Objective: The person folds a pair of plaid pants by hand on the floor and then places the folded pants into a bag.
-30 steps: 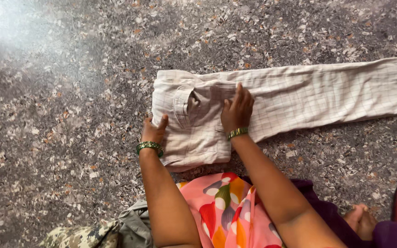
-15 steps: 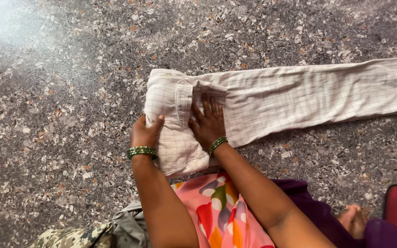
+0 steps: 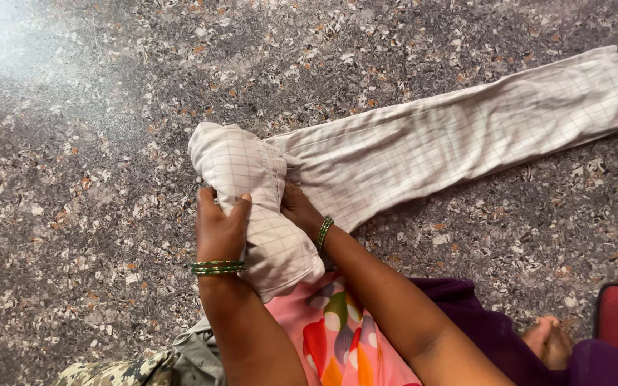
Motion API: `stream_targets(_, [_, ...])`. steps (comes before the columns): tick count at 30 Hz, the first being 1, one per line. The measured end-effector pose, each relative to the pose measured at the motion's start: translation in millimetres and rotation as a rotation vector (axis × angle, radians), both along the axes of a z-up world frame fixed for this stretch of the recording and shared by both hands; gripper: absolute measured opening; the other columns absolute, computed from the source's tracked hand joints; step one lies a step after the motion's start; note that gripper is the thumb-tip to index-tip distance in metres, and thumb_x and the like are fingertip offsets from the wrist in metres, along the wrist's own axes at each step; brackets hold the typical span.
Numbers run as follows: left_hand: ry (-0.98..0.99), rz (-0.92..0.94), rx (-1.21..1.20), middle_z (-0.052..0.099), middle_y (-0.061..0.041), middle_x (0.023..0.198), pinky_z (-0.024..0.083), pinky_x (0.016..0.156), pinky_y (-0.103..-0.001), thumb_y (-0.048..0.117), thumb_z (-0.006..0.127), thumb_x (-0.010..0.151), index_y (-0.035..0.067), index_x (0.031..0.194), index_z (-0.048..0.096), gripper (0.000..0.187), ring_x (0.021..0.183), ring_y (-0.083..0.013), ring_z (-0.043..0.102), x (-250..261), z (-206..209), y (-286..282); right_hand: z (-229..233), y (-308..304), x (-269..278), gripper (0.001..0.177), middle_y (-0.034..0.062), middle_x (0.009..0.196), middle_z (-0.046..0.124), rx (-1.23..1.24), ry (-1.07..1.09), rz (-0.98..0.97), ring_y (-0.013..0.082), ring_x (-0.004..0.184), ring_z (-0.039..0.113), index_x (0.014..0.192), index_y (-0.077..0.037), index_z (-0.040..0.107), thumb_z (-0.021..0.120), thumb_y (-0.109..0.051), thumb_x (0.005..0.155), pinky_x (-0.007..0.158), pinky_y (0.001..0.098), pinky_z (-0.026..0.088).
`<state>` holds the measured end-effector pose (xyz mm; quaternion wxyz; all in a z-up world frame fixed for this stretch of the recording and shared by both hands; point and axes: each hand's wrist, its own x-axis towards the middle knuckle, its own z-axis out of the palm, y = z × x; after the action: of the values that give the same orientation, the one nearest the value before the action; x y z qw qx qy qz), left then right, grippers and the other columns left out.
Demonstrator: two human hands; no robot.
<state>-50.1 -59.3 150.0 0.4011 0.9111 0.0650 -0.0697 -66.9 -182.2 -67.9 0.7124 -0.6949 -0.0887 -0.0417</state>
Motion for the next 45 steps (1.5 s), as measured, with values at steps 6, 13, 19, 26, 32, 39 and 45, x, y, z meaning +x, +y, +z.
stream_targets(6, [0.091,0.103,-0.180,0.067,-0.022,0.112,0.060,0.080,-0.044,0.020,0.069,0.083,0.000,0.128,0.045,0.054,0.097,-0.0326,0.070,2.1,9.5,-23.4,42.9,-12.6,-1.4,0.052,0.0153,0.147,0.052,0.237,0.087,0.090,0.0299,0.136,0.051,0.146,-0.003,0.048,0.058,-0.027,0.101,0.112,0.0382,0.042])
stream_targets(13, [0.053,-0.025,0.145,0.070,-0.033,0.099,0.061,0.072,-0.053,0.021,0.067,0.091,0.004,0.130,0.037,0.051,0.082,-0.0483,0.072,-12.0,-15.9,-102.5,61.8,-60.2,-11.2,0.058,0.0172,0.150,0.051,0.389,0.348,0.119,0.0276,0.138,0.050,0.148,-0.001,0.046,0.053,-0.037,0.103,0.116,0.0381,0.039])
stream_targets(19, [-0.072,-0.097,0.023,0.073,-0.028,0.099,0.062,0.070,-0.048,0.024,0.072,0.086,0.007,0.124,0.041,0.052,0.076,-0.0424,0.075,-7.7,-50.8,-130.1,72.0,-150.1,-47.3,0.065,0.0189,0.152,0.050,0.520,0.473,0.100,0.0257,0.139,0.049,0.151,0.001,0.045,0.049,-0.045,0.104,0.118,0.0380,0.037])
stream_targets(26, [0.064,-0.351,-0.115,0.077,-0.013,0.082,0.061,0.065,-0.037,0.023,0.070,0.090,0.014,0.136,0.050,0.051,0.069,-0.0249,0.076,-5.9,-85.0,-153.3,77.3,-175.7,-65.1,0.100,0.0203,0.154,0.042,-0.098,0.446,0.006,0.0285,0.142,0.041,0.155,0.000,0.025,0.081,-0.039,0.081,0.113,0.0420,0.038])
stream_targets(32, [0.184,0.198,-0.248,0.074,-0.016,0.112,0.059,0.067,-0.031,0.021,0.064,0.097,0.008,0.134,0.059,0.039,0.089,-0.0230,0.070,24.1,-83.7,-92.2,25.5,-184.2,-67.9,0.077,0.0228,0.114,0.073,0.058,0.773,-0.256,0.0310,0.102,0.072,0.145,0.000,0.053,0.082,-0.022,0.078,0.086,0.0418,0.060])
stream_targets(39, [0.497,0.019,0.154,0.060,-0.015,0.139,0.050,0.100,-0.046,0.042,0.071,0.089,0.013,0.150,0.034,0.077,0.125,-0.0312,0.060,28.4,-93.1,-100.9,64.4,-170.5,-80.6,0.069,0.0178,0.116,0.072,-0.288,0.727,-0.557,0.0281,0.094,0.074,0.146,-0.005,0.047,0.078,-0.014,0.085,0.081,0.0416,0.061])
stream_targets(45, [0.472,0.041,0.136,0.061,-0.020,0.137,0.049,0.107,-0.045,0.051,0.076,0.081,0.007,0.143,0.040,0.084,0.126,-0.0366,0.062,27.5,-94.9,-103.6,82.4,-165.5,-76.9,0.092,0.0255,0.152,0.046,-1.101,0.350,-0.716,0.0376,0.141,0.044,0.164,-0.016,0.019,0.068,-0.002,0.086,0.117,0.0506,0.042])
